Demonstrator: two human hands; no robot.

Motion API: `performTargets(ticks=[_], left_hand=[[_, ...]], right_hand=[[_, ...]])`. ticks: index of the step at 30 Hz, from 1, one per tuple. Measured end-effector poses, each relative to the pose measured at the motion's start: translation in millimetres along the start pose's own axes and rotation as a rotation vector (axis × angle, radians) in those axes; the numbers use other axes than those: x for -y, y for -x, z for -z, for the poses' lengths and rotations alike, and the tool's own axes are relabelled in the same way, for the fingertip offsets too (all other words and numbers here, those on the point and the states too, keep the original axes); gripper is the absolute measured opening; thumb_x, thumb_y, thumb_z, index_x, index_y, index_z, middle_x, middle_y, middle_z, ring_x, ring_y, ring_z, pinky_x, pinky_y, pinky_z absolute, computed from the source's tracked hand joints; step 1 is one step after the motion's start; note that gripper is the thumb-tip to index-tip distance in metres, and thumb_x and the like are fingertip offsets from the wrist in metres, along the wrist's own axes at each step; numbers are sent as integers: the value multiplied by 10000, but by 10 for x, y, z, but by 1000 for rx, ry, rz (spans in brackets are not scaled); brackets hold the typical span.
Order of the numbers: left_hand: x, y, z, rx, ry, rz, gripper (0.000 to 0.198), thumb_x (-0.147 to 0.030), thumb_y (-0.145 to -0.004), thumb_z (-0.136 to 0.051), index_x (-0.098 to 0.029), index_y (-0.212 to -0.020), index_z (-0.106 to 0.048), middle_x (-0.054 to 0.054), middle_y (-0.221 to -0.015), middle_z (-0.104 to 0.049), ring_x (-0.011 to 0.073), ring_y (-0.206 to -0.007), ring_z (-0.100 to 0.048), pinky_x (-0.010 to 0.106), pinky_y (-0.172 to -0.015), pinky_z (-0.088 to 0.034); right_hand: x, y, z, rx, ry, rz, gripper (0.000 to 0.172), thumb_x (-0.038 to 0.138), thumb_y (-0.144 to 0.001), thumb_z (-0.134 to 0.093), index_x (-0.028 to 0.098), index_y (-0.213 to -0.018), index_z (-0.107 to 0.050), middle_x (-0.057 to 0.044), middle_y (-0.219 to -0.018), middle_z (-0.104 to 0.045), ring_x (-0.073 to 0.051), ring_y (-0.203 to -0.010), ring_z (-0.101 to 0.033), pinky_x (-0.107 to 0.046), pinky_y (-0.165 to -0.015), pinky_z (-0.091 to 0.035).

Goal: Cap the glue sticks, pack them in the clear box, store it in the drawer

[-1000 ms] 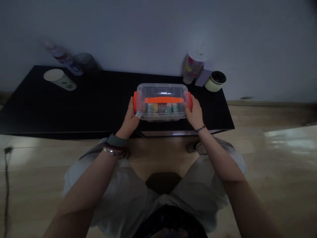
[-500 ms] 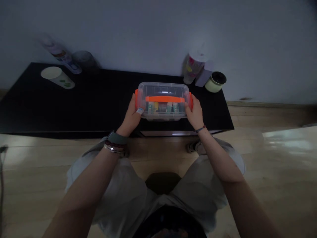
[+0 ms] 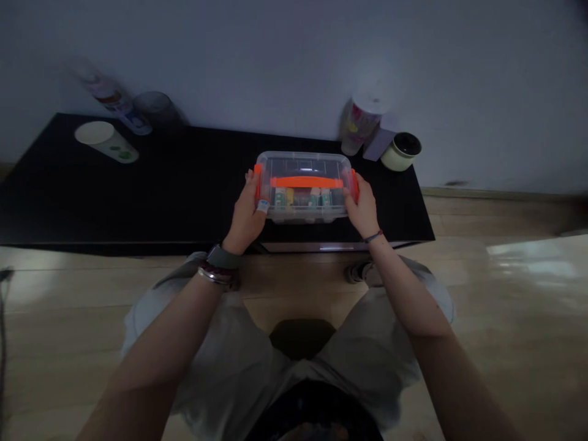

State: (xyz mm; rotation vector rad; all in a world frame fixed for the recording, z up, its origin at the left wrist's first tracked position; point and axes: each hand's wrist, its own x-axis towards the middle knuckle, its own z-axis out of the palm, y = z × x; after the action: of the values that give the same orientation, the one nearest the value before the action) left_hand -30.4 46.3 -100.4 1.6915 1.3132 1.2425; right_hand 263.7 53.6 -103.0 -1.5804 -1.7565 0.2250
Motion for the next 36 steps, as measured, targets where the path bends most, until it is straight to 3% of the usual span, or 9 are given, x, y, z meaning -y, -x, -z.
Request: performTargets(ticks=[4, 12, 26, 36], left_hand=[[1, 4, -2, 1, -11, 2, 648, -541, -916, -564, -223, -1471, -458, 28, -1631, -312, 324, -1520, -166, 480, -1277, -95], [52, -10, 10, 20, 3, -19, 660, -533, -893, -608, -276, -1478, -448, 34, -1640, -288, 309, -1527, -159, 496, -1270, -88], [71, -2, -3, 7, 4, -6, 678, -492, -882, -643, -266, -1490, -444, 72, -1645, -270, 303, -1529, -161, 470, -1270, -69], [19, -9, -36, 2, 19, -11, 704, -590, -888, -594, -267, -1493, -433, 46, -1645, -277, 321, -1531, -132, 487, -1272, -81]], right_hand=[[-26, -40, -4, 7, -4, 9, 616, 581, -976, -355, 191, -1444, -439, -171, -1368, -564, -313, -1297, -519, -552, -1098, -418], [-92, -72, -49, -47, -33, 27, 599, 593, -967, -358, 221, -1416, -493, -149, -1326, -607, -294, -1235, -570, -553, -1065, -443], [-120, -185, -127, -76, -193, -74, 547, 525, -927, -467, 194, -1349, -570, -148, -1287, -634, -282, -1234, -577, -553, -1049, -469], [-149, -219, -225, -94, -91, 3, 452, 405, -967, -398, 231, -1344, -576, -128, -1259, -623, -267, -1198, -580, -526, -1056, -457]])
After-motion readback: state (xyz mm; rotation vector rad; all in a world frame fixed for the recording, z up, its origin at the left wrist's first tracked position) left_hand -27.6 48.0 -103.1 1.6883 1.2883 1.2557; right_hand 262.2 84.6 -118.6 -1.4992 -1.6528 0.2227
